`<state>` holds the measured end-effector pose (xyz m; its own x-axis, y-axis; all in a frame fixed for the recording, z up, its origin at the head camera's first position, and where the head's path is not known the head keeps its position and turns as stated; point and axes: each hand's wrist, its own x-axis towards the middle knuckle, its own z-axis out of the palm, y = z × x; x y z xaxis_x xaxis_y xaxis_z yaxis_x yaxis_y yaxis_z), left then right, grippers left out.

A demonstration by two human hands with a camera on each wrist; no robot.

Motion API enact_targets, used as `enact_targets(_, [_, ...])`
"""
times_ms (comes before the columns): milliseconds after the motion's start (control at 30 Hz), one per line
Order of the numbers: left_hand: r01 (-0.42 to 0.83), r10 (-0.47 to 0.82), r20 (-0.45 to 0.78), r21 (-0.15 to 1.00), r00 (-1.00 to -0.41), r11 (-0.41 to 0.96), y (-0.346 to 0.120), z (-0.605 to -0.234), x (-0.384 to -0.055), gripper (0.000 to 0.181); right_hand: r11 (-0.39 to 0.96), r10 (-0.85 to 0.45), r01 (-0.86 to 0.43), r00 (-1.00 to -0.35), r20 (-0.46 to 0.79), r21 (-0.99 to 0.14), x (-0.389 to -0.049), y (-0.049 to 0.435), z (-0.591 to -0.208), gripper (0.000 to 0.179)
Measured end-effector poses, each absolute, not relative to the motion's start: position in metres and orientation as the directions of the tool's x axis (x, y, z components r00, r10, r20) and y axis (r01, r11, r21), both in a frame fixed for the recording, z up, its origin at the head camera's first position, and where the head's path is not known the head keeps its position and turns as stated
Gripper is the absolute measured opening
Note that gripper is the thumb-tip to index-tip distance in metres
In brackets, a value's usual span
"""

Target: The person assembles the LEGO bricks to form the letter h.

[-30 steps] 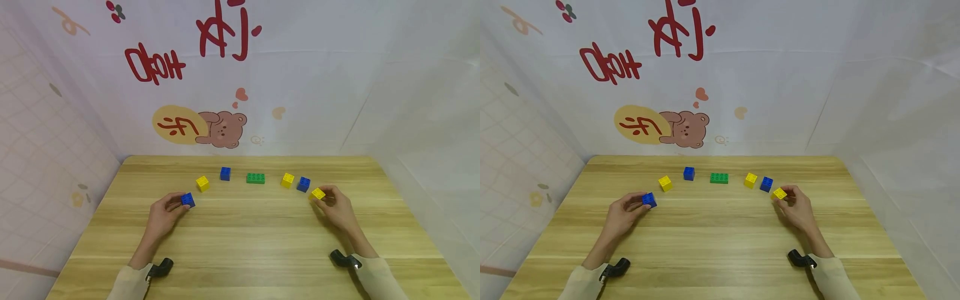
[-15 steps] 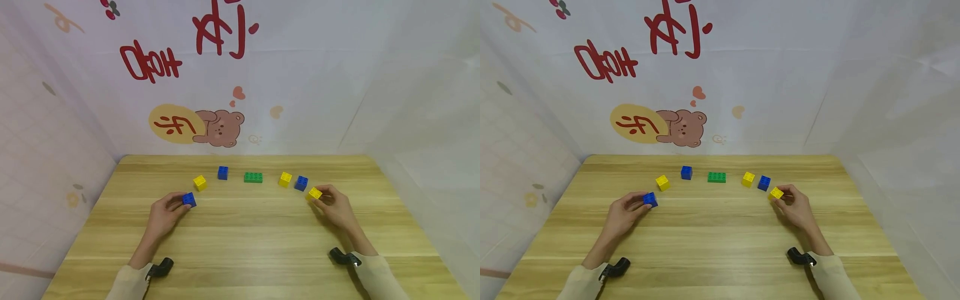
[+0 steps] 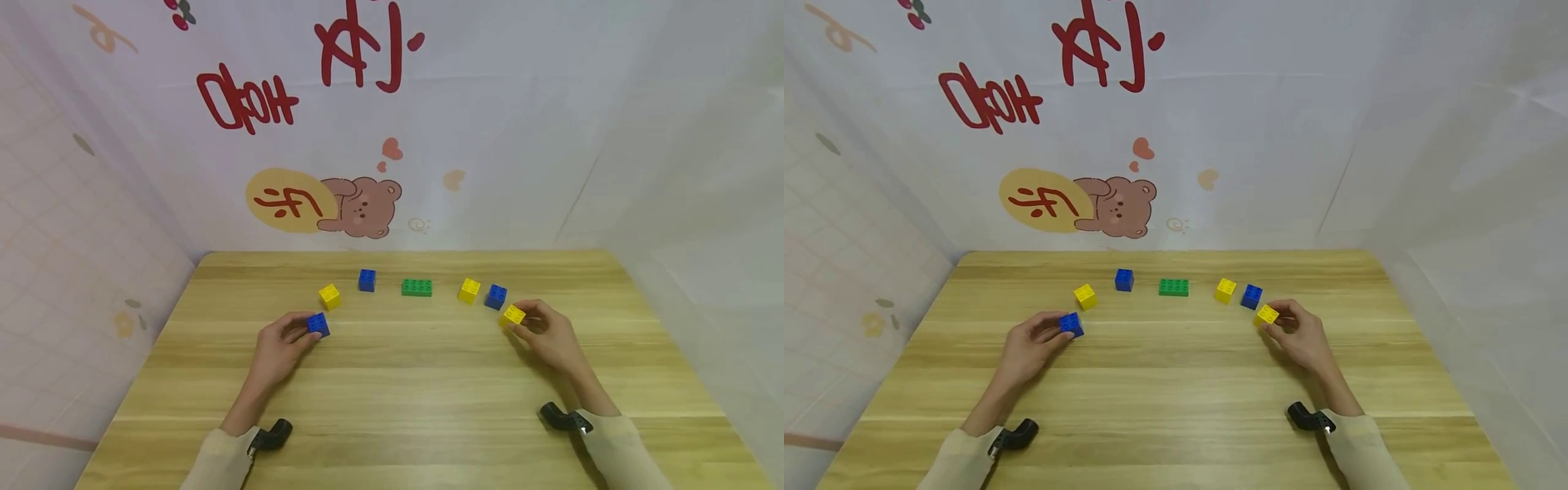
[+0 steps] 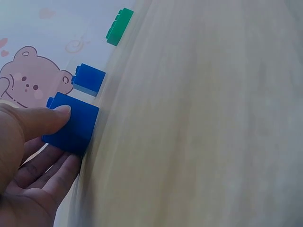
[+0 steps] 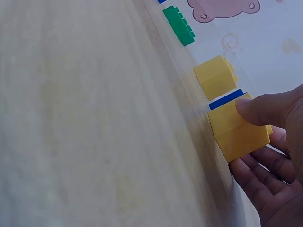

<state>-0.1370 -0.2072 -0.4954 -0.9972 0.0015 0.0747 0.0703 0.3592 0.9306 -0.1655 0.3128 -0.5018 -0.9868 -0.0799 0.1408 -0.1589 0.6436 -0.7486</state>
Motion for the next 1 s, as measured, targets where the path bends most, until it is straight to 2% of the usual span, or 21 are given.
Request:
enact_targets(567, [0.113, 0.039, 0.106, 0.934, -0.994, 0.338, -0.196, -0.496, -0.145, 0.039, 0.636, -0.090, -0.161, -0.987, 0.134, -0.755, -0.169, 0.307, -0.500, 0.039])
enact_targets(1000, [0.049, 0.028, 0.042, 0.948, -0.999, 0.314, -0.190, -0.497, -0.143, 0.040, 0.624, -0.099, -0.130, -0.991, 0.087, -0.771, -0.166, 0.302, -0.503, 0.041])
